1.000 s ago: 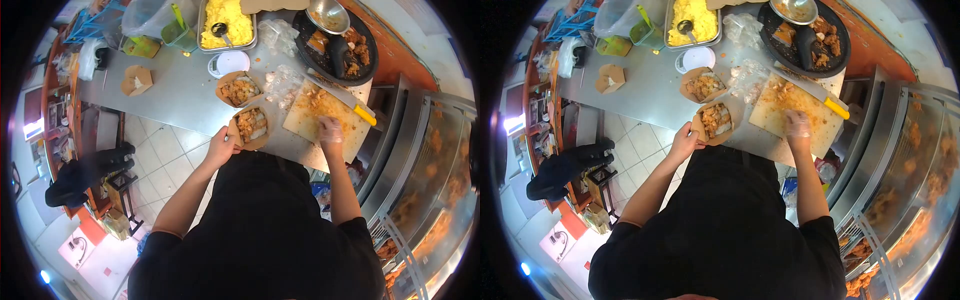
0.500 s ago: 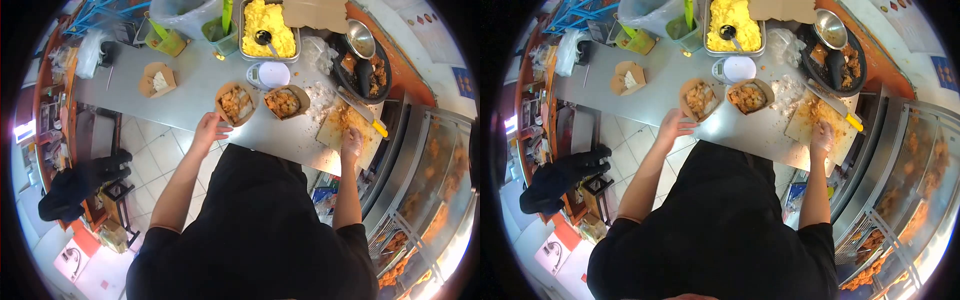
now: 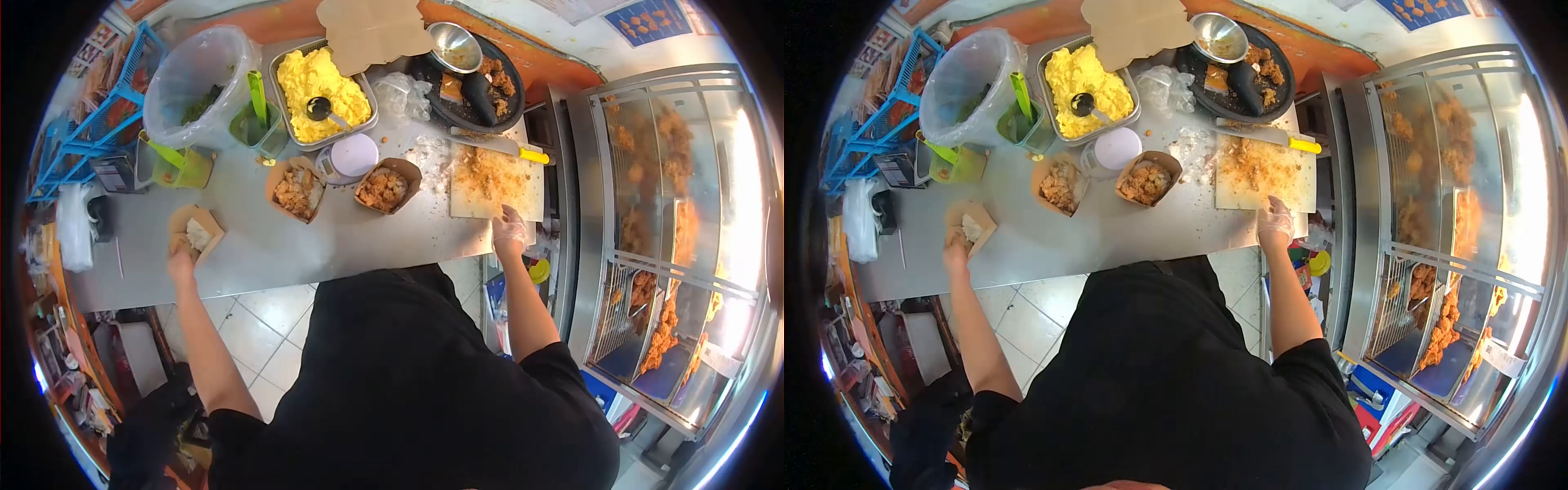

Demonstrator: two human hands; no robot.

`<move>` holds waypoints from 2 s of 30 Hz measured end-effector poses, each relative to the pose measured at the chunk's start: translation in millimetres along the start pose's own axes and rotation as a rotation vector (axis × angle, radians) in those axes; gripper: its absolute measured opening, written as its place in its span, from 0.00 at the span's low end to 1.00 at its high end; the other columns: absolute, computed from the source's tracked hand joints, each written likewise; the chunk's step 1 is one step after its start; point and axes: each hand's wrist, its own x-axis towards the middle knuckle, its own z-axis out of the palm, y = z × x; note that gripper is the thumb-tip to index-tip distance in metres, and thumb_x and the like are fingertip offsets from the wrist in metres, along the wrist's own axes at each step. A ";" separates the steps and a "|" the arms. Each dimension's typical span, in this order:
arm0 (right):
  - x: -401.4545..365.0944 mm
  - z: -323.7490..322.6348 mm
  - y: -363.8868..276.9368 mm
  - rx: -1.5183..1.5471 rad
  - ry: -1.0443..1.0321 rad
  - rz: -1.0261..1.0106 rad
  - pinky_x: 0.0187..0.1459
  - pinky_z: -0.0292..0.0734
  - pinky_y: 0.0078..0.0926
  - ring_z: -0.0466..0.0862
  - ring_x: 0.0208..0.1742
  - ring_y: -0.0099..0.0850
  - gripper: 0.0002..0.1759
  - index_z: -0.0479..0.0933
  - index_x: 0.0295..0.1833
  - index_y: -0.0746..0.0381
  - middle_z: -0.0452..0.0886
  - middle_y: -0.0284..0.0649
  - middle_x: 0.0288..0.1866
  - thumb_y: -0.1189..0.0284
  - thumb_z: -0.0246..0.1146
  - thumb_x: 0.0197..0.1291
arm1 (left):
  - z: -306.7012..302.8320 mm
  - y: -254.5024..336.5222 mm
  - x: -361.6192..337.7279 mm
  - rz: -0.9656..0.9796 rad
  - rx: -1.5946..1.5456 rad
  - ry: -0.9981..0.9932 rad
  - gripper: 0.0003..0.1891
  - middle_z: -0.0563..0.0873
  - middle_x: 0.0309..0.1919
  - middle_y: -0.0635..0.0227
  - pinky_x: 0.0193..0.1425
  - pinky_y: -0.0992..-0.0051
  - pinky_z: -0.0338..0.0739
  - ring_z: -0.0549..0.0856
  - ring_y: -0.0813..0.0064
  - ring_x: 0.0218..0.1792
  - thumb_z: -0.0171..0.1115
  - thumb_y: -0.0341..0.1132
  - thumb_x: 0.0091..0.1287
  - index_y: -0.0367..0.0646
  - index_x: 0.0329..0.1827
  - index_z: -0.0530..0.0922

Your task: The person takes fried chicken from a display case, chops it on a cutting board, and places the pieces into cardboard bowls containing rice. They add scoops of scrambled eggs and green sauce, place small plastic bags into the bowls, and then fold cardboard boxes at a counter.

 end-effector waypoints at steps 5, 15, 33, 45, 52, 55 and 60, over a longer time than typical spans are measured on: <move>23.6 -16.3 -57.6 -0.172 -0.078 -0.684 0.56 0.81 0.46 0.86 0.54 0.49 0.15 0.83 0.56 0.57 0.88 0.48 0.49 0.66 0.65 0.66 | 10.1 -9.4 -92.8 -0.026 -0.266 0.153 0.25 0.78 0.68 0.59 0.49 0.57 0.88 0.84 0.58 0.60 0.55 0.40 0.79 0.44 0.77 0.68; 76.4 47.1 -166.3 0.102 -0.528 -0.897 0.59 0.80 0.44 0.84 0.57 0.48 0.15 0.83 0.58 0.58 0.86 0.48 0.53 0.70 0.61 0.67 | 70.1 -102.4 -299.7 -0.123 -0.562 0.082 0.25 0.79 0.68 0.55 0.60 0.50 0.87 0.83 0.55 0.64 0.54 0.41 0.81 0.37 0.76 0.67; 141.6 79.8 -168.6 0.549 -0.510 -1.070 0.49 0.82 0.42 0.87 0.45 0.50 0.08 0.86 0.46 0.62 0.87 0.51 0.42 0.73 0.65 0.65 | 351.0 1.7 -417.4 -0.069 -0.112 -0.150 0.23 0.82 0.63 0.58 0.55 0.60 0.89 0.86 0.62 0.58 0.53 0.37 0.82 0.38 0.75 0.70; 131.1 11.7 -63.3 1.041 -0.987 0.221 0.35 0.79 0.24 0.82 0.31 0.21 0.16 0.83 0.53 0.68 0.84 0.33 0.33 0.68 0.71 0.67 | 367.1 20.5 -406.1 0.134 -0.043 -0.304 0.20 0.82 0.63 0.56 0.68 0.69 0.76 0.81 0.66 0.63 0.51 0.34 0.82 0.35 0.73 0.71; 162.1 -1.4 -116.0 0.548 -0.276 -0.490 0.50 0.83 0.39 0.89 0.44 0.44 0.15 0.86 0.56 0.58 0.89 0.48 0.46 0.65 0.68 0.67 | 360.4 22.8 -393.8 0.024 -0.148 -0.496 0.22 0.79 0.65 0.57 0.63 0.63 0.83 0.82 0.64 0.63 0.49 0.35 0.83 0.38 0.76 0.65; 207.8 -11.2 -65.5 0.037 0.014 -0.377 0.58 0.79 0.44 0.87 0.53 0.45 0.19 0.87 0.52 0.57 0.89 0.47 0.48 0.57 0.66 0.65 | 359.2 30.2 -394.7 -0.005 -0.132 -0.504 0.23 0.78 0.67 0.56 0.64 0.60 0.85 0.82 0.61 0.65 0.48 0.33 0.83 0.39 0.78 0.63; 255.2 0.2 -68.3 -0.378 -0.253 -0.398 0.64 0.76 0.41 0.85 0.58 0.45 0.25 0.88 0.53 0.55 0.89 0.43 0.52 0.49 0.63 0.62 | 363.0 24.1 -400.9 -0.035 -0.146 -0.421 0.22 0.80 0.65 0.56 0.65 0.70 0.78 0.81 0.68 0.63 0.51 0.33 0.82 0.36 0.75 0.67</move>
